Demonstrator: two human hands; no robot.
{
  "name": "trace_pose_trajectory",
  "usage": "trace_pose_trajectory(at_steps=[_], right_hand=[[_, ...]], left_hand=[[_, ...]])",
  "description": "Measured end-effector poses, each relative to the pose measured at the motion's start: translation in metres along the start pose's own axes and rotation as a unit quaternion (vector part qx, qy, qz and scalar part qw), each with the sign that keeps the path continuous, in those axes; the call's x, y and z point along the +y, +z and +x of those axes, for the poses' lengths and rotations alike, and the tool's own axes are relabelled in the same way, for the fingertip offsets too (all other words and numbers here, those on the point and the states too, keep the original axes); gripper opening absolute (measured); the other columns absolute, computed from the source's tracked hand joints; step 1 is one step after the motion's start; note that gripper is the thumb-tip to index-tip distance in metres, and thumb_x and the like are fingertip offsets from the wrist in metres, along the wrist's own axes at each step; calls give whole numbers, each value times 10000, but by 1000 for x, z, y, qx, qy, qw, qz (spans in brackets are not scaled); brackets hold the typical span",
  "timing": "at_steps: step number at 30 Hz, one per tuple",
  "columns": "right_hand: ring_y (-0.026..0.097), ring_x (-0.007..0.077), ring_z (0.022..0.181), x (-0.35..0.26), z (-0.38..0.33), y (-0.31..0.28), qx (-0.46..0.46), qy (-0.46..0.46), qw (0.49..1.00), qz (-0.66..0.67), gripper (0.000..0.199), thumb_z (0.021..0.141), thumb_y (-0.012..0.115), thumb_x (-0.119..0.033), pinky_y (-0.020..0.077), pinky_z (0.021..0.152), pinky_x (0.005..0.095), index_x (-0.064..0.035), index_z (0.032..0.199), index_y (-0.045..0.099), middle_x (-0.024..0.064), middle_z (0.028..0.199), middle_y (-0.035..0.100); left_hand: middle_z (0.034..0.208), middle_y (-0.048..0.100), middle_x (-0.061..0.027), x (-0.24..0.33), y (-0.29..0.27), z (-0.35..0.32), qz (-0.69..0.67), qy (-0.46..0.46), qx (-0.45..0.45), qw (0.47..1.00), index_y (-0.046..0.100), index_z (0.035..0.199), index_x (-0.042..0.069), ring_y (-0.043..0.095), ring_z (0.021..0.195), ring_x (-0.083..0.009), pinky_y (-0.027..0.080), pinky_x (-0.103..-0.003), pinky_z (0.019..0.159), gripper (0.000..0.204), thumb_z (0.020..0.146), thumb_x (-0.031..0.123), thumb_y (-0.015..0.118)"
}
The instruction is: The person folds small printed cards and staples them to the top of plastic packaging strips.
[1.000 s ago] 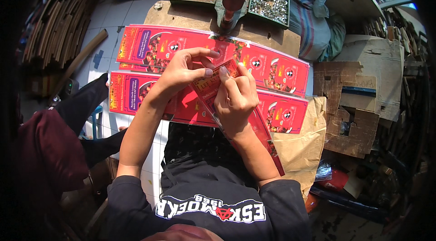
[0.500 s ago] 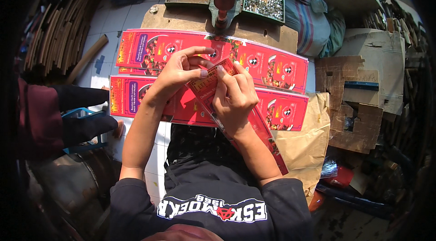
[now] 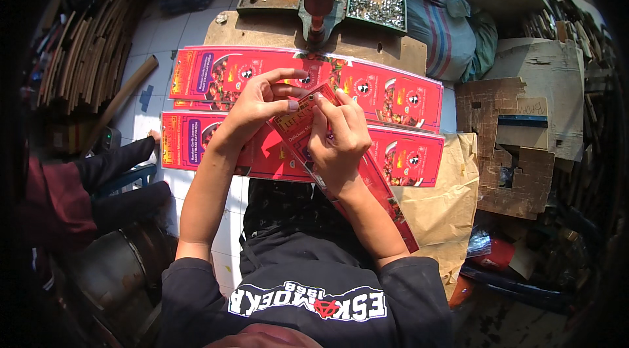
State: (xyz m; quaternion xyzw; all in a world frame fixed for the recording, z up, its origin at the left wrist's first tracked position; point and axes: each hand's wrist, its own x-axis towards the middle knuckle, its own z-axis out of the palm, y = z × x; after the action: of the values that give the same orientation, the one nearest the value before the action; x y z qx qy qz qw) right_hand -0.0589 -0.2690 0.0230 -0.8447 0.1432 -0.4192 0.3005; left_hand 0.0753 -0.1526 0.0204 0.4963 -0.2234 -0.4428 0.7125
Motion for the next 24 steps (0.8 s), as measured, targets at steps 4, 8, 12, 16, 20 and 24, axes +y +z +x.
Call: trace_pose_trajectory(at_steps=[4,8,12,16,20,24], right_hand=[[644,339,860,7,0,2,-6,-46,999,-17,350,707,643,86,535,815,418,-76,1010,710,97,710,562],[641,334,837,7,0,2,-8,-46,999,-11,340,707,648,82,539,802,419,-84,996,714,96,688,537],[652,342,868,6,0,2,-5,-20,1000,2,309,722,671,61,535,815,411,-72,998,711,115,749,596],[668,323,907,3,-1,-1,13,61,996,66,284,743,703,44,526,833,395,-37,1016,702,148,888,673],[689,268,874,10,-2,-3,51,118,983,132,287,773,719,35,519,838,362,-24,1053,695,167,959,695],[664,127,826,0,4,-17,12,248,927,281,255,846,696,7,520,775,258,-8,1100,677,104,948,700]], left_hand=[[1114,672,-156,-1,0,1,11,5,-5,1000,497,1318,-32,639,1068,-190,510,-316,941,536,808,-21,662],[1124,667,-148,1,1,0,31,7,-13,999,511,1304,-37,641,1059,-183,510,-307,933,510,819,-12,666],[1144,655,-139,-2,3,1,92,21,0,996,544,1268,-44,636,1043,-163,507,-297,920,453,843,26,683],[1131,653,-116,-4,4,2,112,-1,-3,994,562,1243,-54,631,1022,-144,510,-279,888,407,875,70,683],[1075,670,-101,2,12,-1,155,-15,4,988,584,1212,-47,635,982,-137,518,-273,850,352,896,84,667],[1016,688,-95,17,31,-16,239,-9,52,970,612,1160,-42,645,927,-130,525,-276,821,282,902,64,650]])
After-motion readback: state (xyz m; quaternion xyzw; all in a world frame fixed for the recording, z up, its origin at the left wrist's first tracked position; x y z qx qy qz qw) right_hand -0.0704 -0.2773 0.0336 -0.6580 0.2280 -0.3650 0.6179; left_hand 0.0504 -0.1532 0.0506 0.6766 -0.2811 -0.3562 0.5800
